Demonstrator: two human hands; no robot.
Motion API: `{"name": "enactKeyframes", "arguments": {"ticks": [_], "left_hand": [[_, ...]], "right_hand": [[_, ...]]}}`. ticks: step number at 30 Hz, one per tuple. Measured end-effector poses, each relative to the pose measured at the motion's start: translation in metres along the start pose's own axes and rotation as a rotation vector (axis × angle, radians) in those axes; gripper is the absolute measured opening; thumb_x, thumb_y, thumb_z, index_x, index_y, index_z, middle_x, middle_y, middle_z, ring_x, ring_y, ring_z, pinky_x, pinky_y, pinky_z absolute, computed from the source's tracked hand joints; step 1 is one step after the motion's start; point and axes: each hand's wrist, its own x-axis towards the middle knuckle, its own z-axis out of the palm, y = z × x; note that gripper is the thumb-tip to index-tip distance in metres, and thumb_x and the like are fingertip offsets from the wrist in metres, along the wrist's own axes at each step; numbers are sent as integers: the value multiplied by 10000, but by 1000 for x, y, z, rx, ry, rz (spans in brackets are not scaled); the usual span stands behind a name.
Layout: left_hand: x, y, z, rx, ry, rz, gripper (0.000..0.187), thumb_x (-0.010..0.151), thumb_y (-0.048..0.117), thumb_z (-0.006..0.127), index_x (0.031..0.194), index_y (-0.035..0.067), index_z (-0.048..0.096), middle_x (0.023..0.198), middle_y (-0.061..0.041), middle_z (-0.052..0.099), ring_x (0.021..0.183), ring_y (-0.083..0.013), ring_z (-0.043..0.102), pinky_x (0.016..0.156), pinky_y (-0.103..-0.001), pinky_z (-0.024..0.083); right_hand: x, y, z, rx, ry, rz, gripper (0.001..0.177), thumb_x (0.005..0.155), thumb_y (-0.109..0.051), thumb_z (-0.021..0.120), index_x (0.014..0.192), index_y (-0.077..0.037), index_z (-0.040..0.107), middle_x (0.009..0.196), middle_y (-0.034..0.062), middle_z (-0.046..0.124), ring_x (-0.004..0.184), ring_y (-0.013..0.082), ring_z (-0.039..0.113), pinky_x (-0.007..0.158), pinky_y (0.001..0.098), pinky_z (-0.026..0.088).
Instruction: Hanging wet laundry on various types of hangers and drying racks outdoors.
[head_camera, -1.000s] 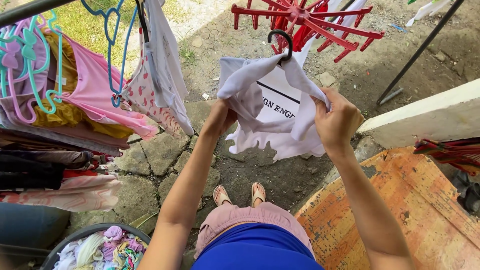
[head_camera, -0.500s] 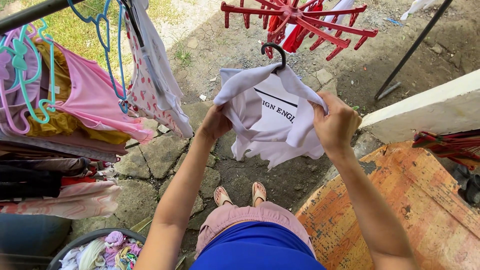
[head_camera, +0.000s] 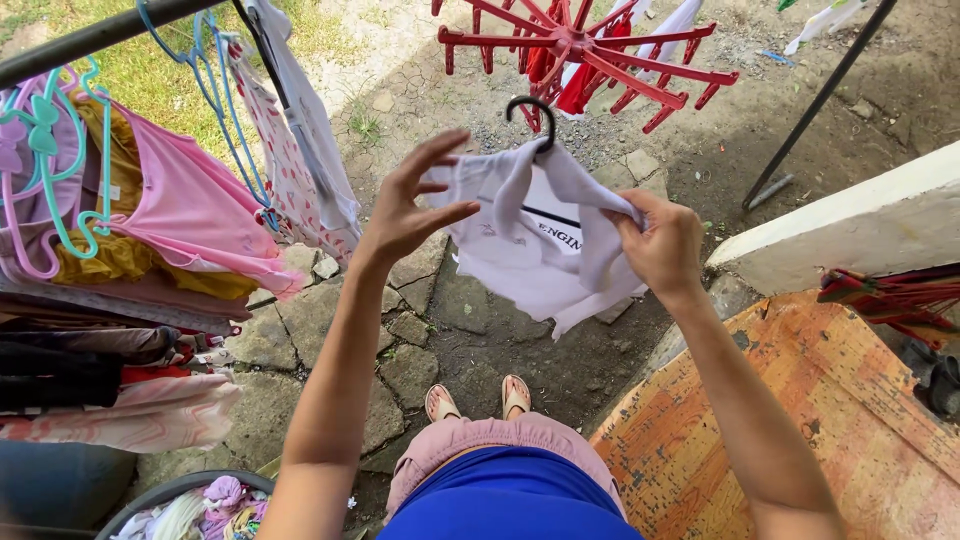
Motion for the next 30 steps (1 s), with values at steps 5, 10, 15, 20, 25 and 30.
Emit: {"name": "enactKeyframes", "arguments": {"ticks": [5,10,15,20,25,30], "left_hand": [[48,23,17,222,-38,116,645,921,393,759,1401,45,505,1280,-157,604,1037,-255,663,797,-376,607],[79,33,20,367,-183,162,348,1083,356,676,943,38,698,685,-64,615,564,-176,471,529,-331,377],[93,61,30,191,-280,235,283,1066,328,577,930,116,706,688,16,625,494,-67,445,448,-247,378],[104,74,54,413,-324,168,350,1052,337,576,808,107,679,624,14,603,480,-95,420,463,-284,333],[120,64,37,119,-297,83,339,1089,320,550,861,103,676,697,14,588,565,-83,453,531,-254,387],[128,64,15,-32,-265,154,299,1083,293,600,1186,51,741,828,9,689,704,-79,553,626,-264,455]], "right_hand": [[7,7,2,74,-115,11,151,935,-161,734,1071,-131,794,745,30,733,576,111,642,527,308,467],[16,23,0,103,-174,-55,191,923,-106,704,1090,-122,796,784,27,744,612,84,646,553,281,492],[38,-5,-31,70,-172,-193,208,1023,-156,659,1198,-148,771,1156,50,745,957,191,637,825,346,551],[56,-6,-41,199,-80,-325,230,1131,-217,531,1273,-152,700,1438,53,673,1320,221,594,1142,399,498],[60,10,-45,218,-16,-213,444,1098,-465,469,1394,-172,623,1419,62,652,1300,234,625,1153,438,517],[44,68,-35,396,-492,130,628,1041,-588,284,1419,-185,583,1483,95,577,1398,277,465,1093,513,360]]}}
